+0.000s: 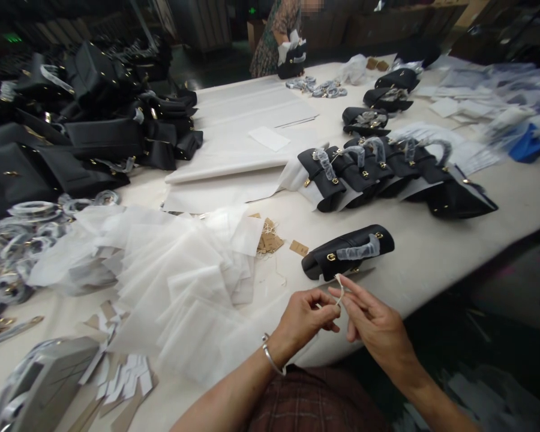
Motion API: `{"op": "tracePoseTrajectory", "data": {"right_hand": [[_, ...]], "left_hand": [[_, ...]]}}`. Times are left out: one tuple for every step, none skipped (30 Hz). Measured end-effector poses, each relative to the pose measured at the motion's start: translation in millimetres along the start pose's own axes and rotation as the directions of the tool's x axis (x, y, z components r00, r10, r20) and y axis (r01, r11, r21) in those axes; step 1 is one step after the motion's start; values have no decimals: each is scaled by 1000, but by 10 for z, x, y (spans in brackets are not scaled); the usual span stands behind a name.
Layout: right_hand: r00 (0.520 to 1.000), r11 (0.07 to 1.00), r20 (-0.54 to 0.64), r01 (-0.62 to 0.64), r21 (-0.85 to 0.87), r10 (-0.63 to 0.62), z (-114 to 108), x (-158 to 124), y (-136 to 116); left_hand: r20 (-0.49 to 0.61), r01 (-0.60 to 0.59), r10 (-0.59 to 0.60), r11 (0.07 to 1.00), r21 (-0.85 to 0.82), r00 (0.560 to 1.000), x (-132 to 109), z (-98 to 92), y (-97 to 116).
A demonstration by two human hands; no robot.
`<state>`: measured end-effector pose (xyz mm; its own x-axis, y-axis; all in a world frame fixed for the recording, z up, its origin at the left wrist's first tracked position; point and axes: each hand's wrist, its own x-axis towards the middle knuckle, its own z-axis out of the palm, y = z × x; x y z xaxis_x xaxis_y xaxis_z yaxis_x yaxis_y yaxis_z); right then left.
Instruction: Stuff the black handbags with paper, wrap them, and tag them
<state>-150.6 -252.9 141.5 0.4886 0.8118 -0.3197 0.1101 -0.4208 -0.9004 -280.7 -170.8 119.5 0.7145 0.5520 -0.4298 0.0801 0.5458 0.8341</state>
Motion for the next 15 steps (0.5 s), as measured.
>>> {"op": "tracePoseTrajectory", "data": {"right_hand": [[999,997,-12,52,-54,-53,5,-15,12],[995,991,-20,94,-97,-97,9,-28,26],[992,985,-28,122,-126,-126,12,-40,40],[990,981,-36,133,-139,-139,12,-50,55],[989,981,-45,130,-141,-138,10,-59,71],[990,984,-55,118,-134,-126,8,-66,87],[992,987,-61,102,-123,-110,4,-72,103],[994,990,-64,85,-109,-92,-1,-76,118],[995,993,-63,67,-93,-73,-6,-79,131],[997,996,-59,46,-74,-50,-10,-80,140],[998,998,-53,23,-51,-26,-15,-77,146],[999,1000,-49,-1,-24,0,-21,-71,147],[999,1000,-47,-25,14,26,-28,-61,145],[998,996,-44,-50,68,53,-39,-47,139],[996,986,-38,-74,148,81,-52,-30,132]], "left_hand": [[-11,13,-13,1000,-14,1000,5,30,-7],[-32,14,-14,1000,-14,999,8,56,-14],[-60,4,-4,1000,-3,998,8,78,-20],[-89,-16,17,1000,15,996,5,95,-24],[-112,-40,44,998,39,993,1,107,-26],[-124,-62,70,996,61,990,-4,113,-27],[-130,-81,91,994,79,987,-8,114,-27],[-132,-95,106,992,88,986,-11,112,-27],[-133,-100,112,991,90,985,-11,108,-28],[-138,-95,107,992,88,985,-9,103,-30],[-146,-83,95,993,85,985,-5,97,-35],[-155,-69,81,994,81,985,1,92,-41],[-161,-55,67,995,81,985,7,86,-50],[-163,-40,54,996,84,985,14,80,-59],[-165,-32,47,995,93,985,19,73,-69]]}}
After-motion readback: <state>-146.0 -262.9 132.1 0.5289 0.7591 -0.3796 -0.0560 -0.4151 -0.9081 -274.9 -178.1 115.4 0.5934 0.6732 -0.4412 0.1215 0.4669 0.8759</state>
